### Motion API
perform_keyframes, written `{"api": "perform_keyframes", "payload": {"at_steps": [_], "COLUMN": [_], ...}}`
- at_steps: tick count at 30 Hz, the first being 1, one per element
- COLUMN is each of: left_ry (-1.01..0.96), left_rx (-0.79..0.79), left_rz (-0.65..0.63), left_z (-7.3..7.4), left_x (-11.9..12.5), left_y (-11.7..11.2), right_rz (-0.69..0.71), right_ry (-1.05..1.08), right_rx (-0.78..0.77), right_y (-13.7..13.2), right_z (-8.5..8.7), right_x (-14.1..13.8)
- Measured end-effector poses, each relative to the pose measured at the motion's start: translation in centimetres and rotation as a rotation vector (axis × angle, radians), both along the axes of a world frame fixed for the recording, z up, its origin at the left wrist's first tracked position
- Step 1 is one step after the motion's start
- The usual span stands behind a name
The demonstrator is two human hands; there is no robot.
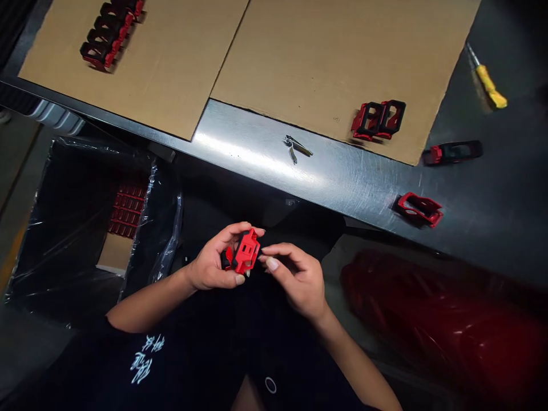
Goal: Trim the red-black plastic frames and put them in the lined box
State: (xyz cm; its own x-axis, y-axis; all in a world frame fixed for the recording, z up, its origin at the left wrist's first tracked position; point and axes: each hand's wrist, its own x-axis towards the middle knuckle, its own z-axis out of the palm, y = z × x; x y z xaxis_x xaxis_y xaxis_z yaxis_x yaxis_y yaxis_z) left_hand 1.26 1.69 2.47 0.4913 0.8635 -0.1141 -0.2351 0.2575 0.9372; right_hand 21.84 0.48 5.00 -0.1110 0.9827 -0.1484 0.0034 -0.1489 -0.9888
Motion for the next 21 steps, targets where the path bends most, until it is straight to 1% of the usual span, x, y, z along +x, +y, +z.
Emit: {"api": "perform_keyframes", "payload": {"at_steps": [1, 2, 3, 6, 8, 11, 14, 17, 21], "left_ry": [0.047, 0.103, 0.164, 0.352, 0.462, 0.569, 0.587, 0.572, 0.518], "left_rx": [0.089, 0.195, 0.31, 0.621, 0.724, 0.748, 0.725, 0.696, 0.668], "left_rz": [0.008, 0.015, 0.014, -0.034, -0.086, -0.117, -0.116, -0.123, -0.123], "left_z": [0.1, 0.3, 0.5, 1.5, 2.2, 3.2, 3.6, 3.5, 2.8], "left_x": [0.1, 0.1, 0.1, 0.1, 0.0, 0.0, 0.1, 0.2, 0.1], "left_y": [0.1, 0.2, 0.3, 0.8, 0.9, 0.9, 0.9, 1.0, 1.0], "right_rz": [0.03, 0.057, 0.075, 0.1, 0.116, 0.125, 0.118, 0.132, 0.195], "right_ry": [0.077, 0.143, 0.192, 0.254, 0.306, 0.401, 0.458, 0.479, 0.498], "right_rx": [-0.128, -0.22, -0.28, -0.378, -0.436, -0.515, -0.57, -0.616, -0.657], "right_y": [0.0, 0.0, 0.1, 0.2, 0.1, -0.2, -0.3, -0.2, -0.2], "right_z": [0.0, -0.1, -0.2, -0.6, -0.9, -1.5, -1.8, -1.7, -1.8], "right_x": [0.0, -0.1, -0.1, -0.2, -0.2, -0.1, -0.1, -0.2, -0.1]}}
